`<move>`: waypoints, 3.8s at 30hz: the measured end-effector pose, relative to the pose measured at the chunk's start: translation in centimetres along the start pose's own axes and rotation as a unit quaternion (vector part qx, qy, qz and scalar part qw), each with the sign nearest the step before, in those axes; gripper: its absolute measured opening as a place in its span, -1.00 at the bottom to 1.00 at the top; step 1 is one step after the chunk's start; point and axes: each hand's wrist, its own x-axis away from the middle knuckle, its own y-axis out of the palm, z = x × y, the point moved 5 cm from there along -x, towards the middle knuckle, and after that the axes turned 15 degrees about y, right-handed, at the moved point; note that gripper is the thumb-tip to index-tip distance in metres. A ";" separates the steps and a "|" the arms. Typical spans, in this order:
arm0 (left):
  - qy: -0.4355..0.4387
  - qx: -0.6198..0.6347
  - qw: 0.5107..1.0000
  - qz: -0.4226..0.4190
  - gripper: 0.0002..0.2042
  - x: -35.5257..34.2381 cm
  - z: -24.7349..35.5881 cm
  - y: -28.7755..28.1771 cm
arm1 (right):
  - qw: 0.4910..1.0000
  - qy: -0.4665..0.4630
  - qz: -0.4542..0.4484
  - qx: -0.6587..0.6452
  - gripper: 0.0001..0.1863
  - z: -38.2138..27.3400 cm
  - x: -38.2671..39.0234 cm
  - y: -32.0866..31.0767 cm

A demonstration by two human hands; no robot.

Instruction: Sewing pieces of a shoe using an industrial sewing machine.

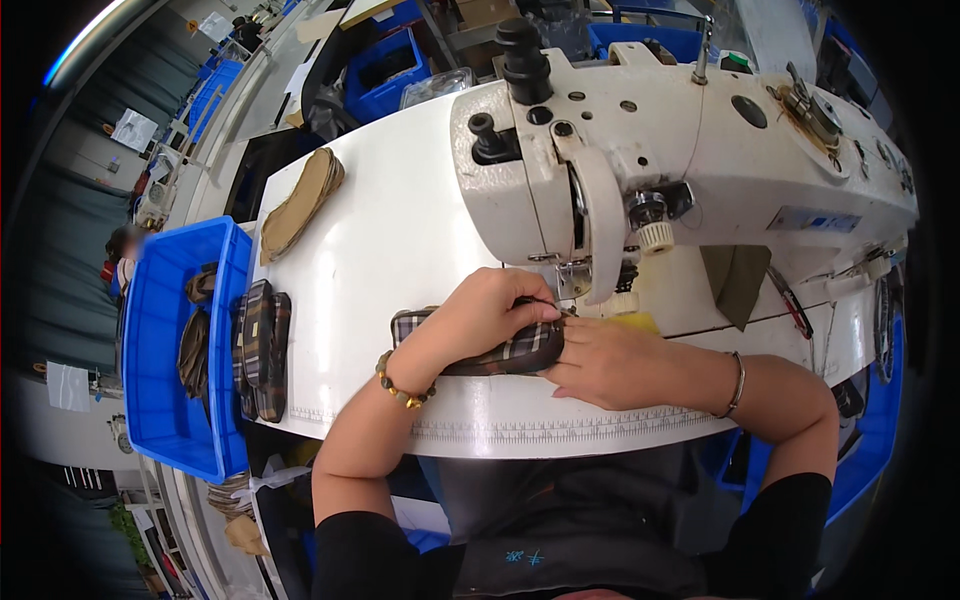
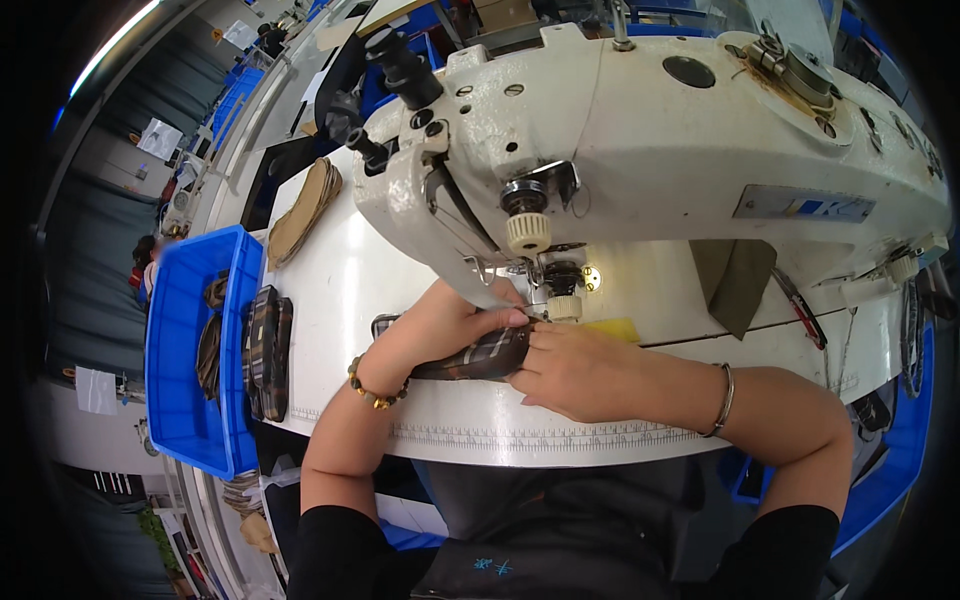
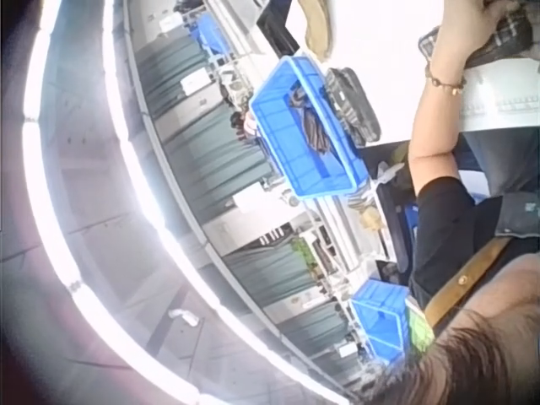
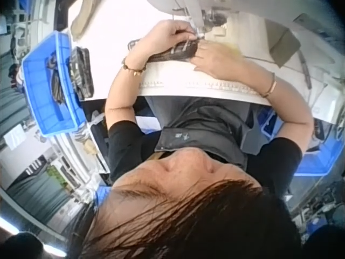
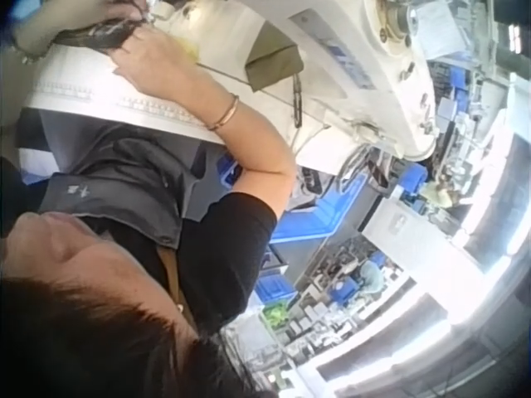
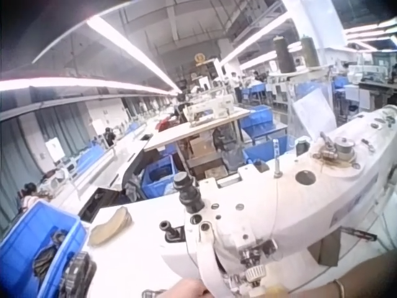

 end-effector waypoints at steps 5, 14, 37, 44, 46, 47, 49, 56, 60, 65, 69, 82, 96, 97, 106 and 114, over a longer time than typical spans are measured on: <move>0.003 -0.028 0.999 -0.019 -0.84 0.0 -1.0 0.8 | 0.960 0.039 0.102 0.258 -0.72 -2.4 1.8 -0.1; -0.058 -0.086 0.994 -0.038 -0.79 0.0 1.0 -1.4 | 0.980 0.020 0.123 0.156 -0.72 -0.4 0.6 -0.5; -0.048 -0.139 0.989 -0.015 -0.86 -0.3 0.9 -0.2 | 0.925 -0.019 0.256 0.281 -0.81 -0.8 0.8 -1.2; -0.072 -0.076 0.995 -0.008 -0.89 -0.1 1.2 -0.4 | 0.951 -0.027 0.176 0.254 -0.80 -0.8 0.5 -0.7; -0.066 -0.065 0.996 -0.002 -0.89 -0.2 1.2 -0.2 | 0.951 -0.023 0.172 0.255 -0.80 -0.8 0.7 -0.8; -0.067 -0.081 0.994 0.001 -0.86 -0.2 1.3 -0.2 | 0.952 -0.020 0.168 0.256 -0.80 -0.7 0.8 -0.9; -0.072 -0.097 0.993 0.003 -0.84 -0.2 1.4 -0.1 | 0.949 -0.024 0.176 0.260 -0.80 -0.8 0.8 -0.9; -0.094 -0.129 0.986 0.039 -0.92 -0.1 1.2 0.1 | 0.934 -0.025 0.202 0.293 -0.78 -1.4 1.2 -1.0; -0.072 -0.167 0.983 0.037 -0.93 -0.2 1.7 0.1 | 0.933 0.002 0.183 0.312 -0.80 -1.5 1.3 -0.6; -0.074 -0.182 0.980 0.021 -0.91 -0.2 1.8 0.2 | 0.925 -0.004 0.191 0.329 -0.80 -1.6 1.2 -0.5; -0.072 -0.186 0.980 0.017 -0.90 -0.2 1.6 0.2 | 0.925 -0.004 0.197 0.324 -0.80 -1.3 1.3 -0.4; -0.055 -0.252 0.966 -0.015 -0.81 -0.1 1.3 0.8 | 0.945 0.026 0.163 0.283 -0.76 -0.8 0.9 -1.8; -0.093 -0.197 0.976 0.022 -0.81 -0.2 1.0 0.5 | 0.959 0.056 0.107 0.258 -0.70 -1.2 0.9 -2.1; -0.094 -0.197 0.976 0.023 -0.81 -0.2 1.1 0.5 | 0.960 0.062 0.092 0.256 -0.69 -1.2 0.9 -2.1; -0.095 -0.189 0.977 0.019 -0.80 -0.9 0.7 0.2 | 0.949 0.074 0.123 0.282 -0.86 -1.2 0.7 -1.8; 0.048 -0.186 0.980 0.051 -0.77 -2.7 -0.9 -0.9 | 0.932 0.111 0.158 0.307 -0.91 1.3 0.0 -1.4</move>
